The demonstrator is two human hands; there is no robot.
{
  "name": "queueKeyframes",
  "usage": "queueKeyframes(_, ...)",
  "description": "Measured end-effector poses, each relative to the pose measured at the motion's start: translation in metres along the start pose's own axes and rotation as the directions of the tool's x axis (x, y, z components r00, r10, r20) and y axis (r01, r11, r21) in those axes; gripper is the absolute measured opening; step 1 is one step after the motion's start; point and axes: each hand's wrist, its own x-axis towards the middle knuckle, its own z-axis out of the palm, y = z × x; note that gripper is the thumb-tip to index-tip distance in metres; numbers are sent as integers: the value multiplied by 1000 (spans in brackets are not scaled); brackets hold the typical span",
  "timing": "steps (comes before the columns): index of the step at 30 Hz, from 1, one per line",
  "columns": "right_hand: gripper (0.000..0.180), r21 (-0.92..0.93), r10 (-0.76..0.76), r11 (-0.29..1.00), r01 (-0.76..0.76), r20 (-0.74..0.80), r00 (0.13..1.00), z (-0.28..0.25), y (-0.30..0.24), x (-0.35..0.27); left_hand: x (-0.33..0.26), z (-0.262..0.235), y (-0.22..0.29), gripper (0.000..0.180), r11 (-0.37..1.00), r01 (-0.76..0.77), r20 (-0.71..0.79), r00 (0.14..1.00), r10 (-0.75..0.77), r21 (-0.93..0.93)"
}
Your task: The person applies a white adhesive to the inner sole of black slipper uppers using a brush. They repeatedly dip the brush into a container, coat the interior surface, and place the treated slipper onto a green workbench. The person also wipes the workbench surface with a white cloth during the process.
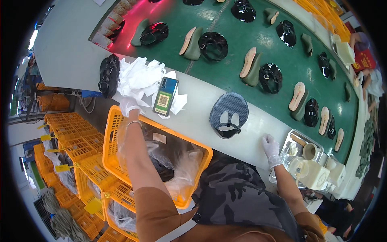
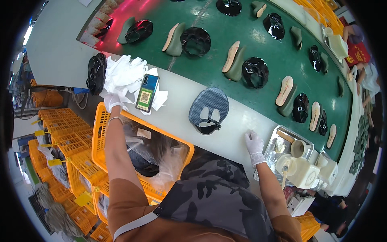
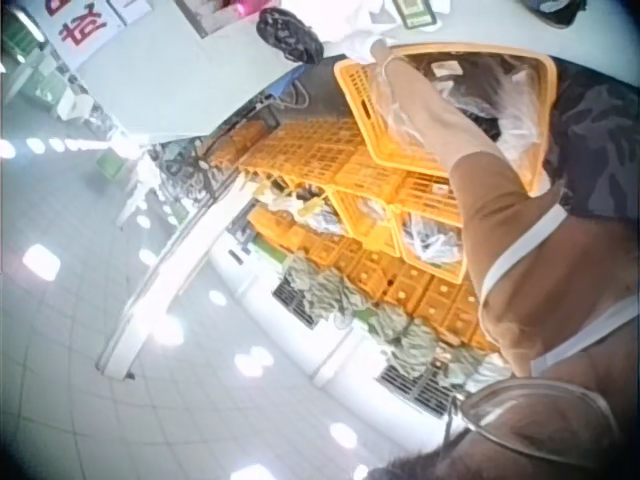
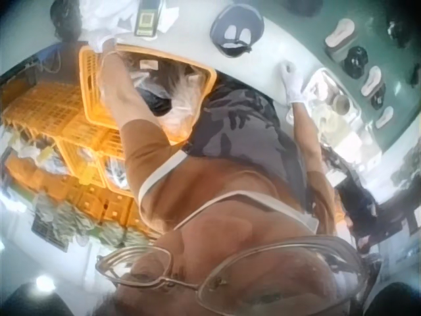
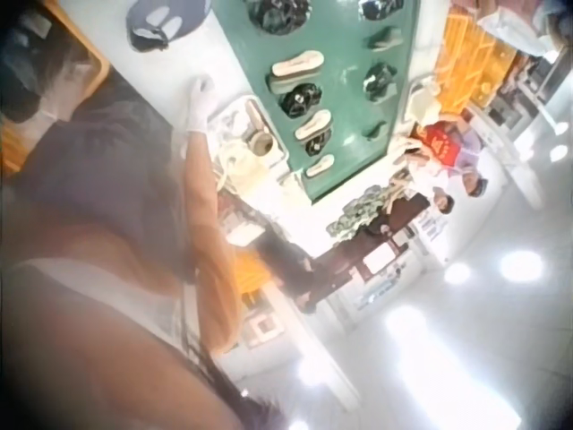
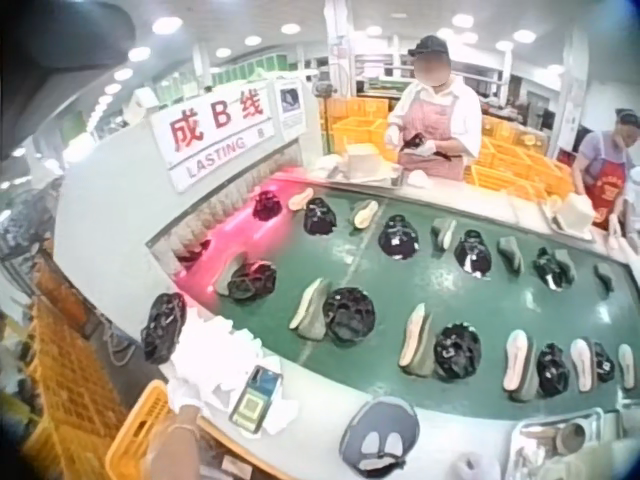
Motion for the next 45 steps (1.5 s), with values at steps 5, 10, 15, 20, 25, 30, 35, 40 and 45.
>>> queueKeyframes(5,24,-47,47,998,-48,-23,999,-2,-3,-2,3,-1,-4,28,992,-111,13,994,112,-65)
queueKeyframes(10,26,-40,19,999,-20,-39,999,-1,-3,0,-4,5,-10,30,970,-189,75,977,202,-152)
queueKeyframes(15,29,-67,34,997,-35,-11,999,-2,-2,0,-14,-50,25,27,914,-274,-145,960,241,-300)
queueKeyframes(20,27,-55,14,998,-15,-20,1000,-4,-4,-2,2,-110,54,20,588,-449,-235,883,406,-672)
queueKeyframes(25,26,-26,-42,999,40,-73,996,5,-1,-1,7,-171,79,24,375,-471,-346,869,353,-799)
queueKeyframes(30,25,92,-13,996,10,23,1000,6,12,10,-95,-207,143,20,-86,80,19,829,559,-993)
queueKeyframes(35,40,809,-94,587,22,41,995,-39,-45,1,-228,-173,184,5,136,64,146,626,766,-989)
queueKeyframes(40,56,855,-371,405,324,-170,913,-88,-102,-29,-356,-103,210,7,368,427,470,160,868,-826)
queueKeyframes(45,42,941,-123,326,93,-55,991,-65,-62,-26,-421,-50,214,18,600,539,663,-98,742,-591)
